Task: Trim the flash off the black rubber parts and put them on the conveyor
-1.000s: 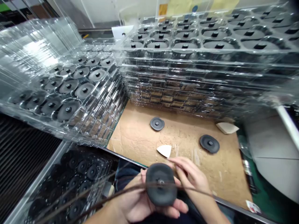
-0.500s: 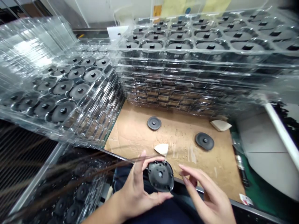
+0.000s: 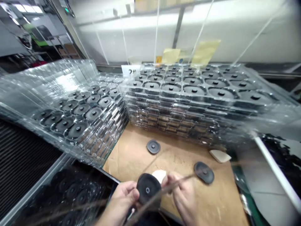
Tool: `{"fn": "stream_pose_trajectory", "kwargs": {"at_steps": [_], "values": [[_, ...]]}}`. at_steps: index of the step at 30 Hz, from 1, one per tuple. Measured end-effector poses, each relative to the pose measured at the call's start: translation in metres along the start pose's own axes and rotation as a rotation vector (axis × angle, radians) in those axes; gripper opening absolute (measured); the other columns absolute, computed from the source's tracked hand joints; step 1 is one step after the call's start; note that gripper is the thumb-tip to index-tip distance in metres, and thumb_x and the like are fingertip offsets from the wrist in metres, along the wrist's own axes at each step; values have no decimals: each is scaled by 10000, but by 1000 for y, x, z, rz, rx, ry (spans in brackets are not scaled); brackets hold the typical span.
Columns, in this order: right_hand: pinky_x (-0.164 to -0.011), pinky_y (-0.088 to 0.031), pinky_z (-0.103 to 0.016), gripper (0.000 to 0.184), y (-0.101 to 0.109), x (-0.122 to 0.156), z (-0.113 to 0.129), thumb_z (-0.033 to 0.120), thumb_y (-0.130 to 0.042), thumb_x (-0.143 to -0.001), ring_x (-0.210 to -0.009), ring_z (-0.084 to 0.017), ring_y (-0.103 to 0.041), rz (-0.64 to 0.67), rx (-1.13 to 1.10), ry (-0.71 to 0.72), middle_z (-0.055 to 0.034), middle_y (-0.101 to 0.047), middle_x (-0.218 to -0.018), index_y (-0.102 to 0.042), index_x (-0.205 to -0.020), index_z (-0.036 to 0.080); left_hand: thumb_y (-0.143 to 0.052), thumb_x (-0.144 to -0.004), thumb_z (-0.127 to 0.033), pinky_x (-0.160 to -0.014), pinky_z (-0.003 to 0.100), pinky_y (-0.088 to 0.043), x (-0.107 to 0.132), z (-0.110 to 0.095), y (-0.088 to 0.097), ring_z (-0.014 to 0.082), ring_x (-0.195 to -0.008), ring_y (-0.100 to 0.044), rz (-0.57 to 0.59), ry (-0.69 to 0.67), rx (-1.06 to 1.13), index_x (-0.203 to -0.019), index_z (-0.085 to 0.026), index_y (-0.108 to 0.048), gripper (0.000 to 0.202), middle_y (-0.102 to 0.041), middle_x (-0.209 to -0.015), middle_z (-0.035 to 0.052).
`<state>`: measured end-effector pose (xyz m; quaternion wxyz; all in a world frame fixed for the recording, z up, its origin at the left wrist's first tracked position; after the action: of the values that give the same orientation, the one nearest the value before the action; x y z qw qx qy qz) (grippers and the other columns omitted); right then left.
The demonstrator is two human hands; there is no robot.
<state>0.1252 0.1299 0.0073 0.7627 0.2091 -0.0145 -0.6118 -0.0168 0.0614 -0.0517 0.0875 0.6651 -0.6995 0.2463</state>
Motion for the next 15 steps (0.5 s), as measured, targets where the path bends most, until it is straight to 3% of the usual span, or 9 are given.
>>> {"fn": "stream_pose_trajectory", "kwargs": {"at_steps": [3, 6, 11, 15], "values": [[-457, -359, -209, 542, 14, -49, -35, 465, -357, -902, -406, -82, -438, -82, -40, -60, 39, -419, -417, -517, -481, 162, -654, -579, -565, -499, 213, -373, 0, -29, 12, 105, -498, -488, -32, -60, -80, -600, -138, -655, 427, -574, -516, -3], [-469, -372, -210, 536, 23, -84, -71, 518, -364, -888, -409, -67, -430, -168, -88, -123, 65, -418, -440, -480, -511, 155, -718, -589, -384, -564, 215, -411, 3, -80, 25, 128, -561, -553, -89, -149, -340, -569, -184, -698, 202, -652, -552, -6], [-406, -331, -208, 572, 17, -93, -114, 595, -358, -845, -353, -76, -398, -221, -179, -220, 70, -367, -383, -492, -495, 163, -639, -680, -322, -666, 262, -489, 6, -193, 33, 196, -712, -651, -245, -330, -887, -736, -249, -733, 131, -738, -776, 22], [-401, -335, -229, 612, 4, -91, -129, 645, -381, -790, -334, -112, -420, -214, -235, -267, 38, -359, -321, -510, -417, 177, -607, -719, -351, -694, 270, -512, -12, -281, 11, 190, -752, -666, -326, -460, -1201, -766, -263, -718, 149, -740, -819, 11]]}}
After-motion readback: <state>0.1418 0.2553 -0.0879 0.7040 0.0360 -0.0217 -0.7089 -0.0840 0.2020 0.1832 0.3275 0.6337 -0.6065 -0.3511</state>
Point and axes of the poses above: each hand's wrist, its own x-axis away from the middle knuckle, its own y-axis out of the back of the hand, z = x × y, the point moved 9 cm from there along -x, towards the middle knuckle
